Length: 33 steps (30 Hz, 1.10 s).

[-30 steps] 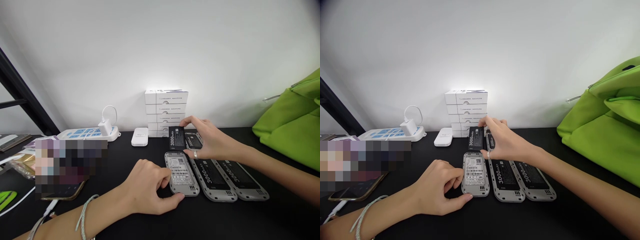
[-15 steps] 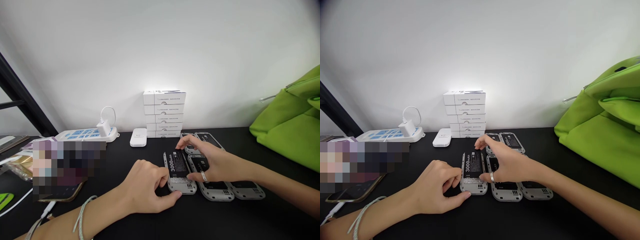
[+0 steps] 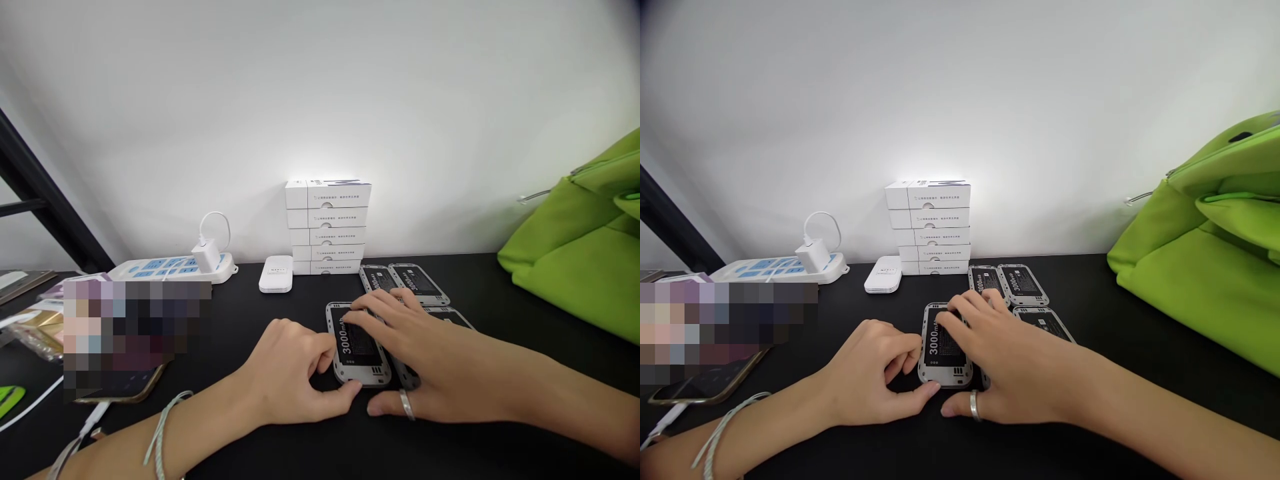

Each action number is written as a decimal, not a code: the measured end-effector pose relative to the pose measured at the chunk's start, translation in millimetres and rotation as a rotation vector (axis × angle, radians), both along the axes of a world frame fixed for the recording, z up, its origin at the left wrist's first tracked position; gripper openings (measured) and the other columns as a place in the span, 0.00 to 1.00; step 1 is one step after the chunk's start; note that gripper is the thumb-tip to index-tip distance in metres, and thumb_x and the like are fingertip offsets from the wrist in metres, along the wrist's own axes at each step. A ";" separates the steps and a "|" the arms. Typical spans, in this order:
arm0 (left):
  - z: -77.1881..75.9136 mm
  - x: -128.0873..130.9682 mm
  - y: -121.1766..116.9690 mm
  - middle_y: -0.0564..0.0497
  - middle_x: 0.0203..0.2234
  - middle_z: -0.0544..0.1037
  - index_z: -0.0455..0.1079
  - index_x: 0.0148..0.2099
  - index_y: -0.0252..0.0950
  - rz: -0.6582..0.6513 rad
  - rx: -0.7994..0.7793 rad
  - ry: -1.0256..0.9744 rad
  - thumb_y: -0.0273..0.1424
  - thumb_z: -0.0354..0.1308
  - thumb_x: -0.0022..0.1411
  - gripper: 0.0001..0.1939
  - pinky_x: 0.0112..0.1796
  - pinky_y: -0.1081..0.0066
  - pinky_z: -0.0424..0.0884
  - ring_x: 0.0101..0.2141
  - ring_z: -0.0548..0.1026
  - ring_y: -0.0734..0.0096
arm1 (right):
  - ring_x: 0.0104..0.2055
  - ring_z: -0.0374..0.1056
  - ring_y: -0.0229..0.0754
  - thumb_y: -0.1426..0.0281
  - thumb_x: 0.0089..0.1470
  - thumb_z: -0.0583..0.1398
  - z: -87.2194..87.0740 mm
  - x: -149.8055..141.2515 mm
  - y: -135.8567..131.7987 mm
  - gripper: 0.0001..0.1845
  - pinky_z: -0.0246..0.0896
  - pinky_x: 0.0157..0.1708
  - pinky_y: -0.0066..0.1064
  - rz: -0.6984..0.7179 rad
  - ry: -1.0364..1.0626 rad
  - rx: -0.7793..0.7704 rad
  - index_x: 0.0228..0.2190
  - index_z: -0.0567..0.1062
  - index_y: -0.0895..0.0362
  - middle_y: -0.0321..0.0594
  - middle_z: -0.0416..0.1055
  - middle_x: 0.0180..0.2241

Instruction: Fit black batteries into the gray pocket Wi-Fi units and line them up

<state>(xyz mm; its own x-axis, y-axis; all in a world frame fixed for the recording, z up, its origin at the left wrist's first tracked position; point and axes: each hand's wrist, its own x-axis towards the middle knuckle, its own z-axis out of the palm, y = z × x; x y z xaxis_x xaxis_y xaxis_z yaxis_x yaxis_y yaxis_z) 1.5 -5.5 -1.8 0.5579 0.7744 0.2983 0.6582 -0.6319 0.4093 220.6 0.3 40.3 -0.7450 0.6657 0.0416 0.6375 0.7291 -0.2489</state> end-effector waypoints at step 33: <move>0.4 -6.3 4.4 0.58 0.13 0.58 0.51 0.22 0.36 -0.012 0.003 0.008 0.36 0.42 0.70 0.22 0.22 0.71 0.48 0.16 0.55 0.77 | 0.66 0.46 0.65 0.50 0.40 0.68 -13.9 3.9 13.6 0.37 0.52 0.58 0.59 -0.152 0.124 -0.292 0.51 0.67 0.46 0.44 0.49 0.65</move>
<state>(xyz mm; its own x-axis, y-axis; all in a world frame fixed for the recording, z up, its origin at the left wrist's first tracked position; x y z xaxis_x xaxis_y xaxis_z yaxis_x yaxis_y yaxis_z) -4.8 -1.1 -1.5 0.5690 0.7669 0.2966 0.6539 -0.6408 0.4023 224.5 13.9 26.4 -0.6377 0.7659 -0.0828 0.6853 0.5150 -0.5149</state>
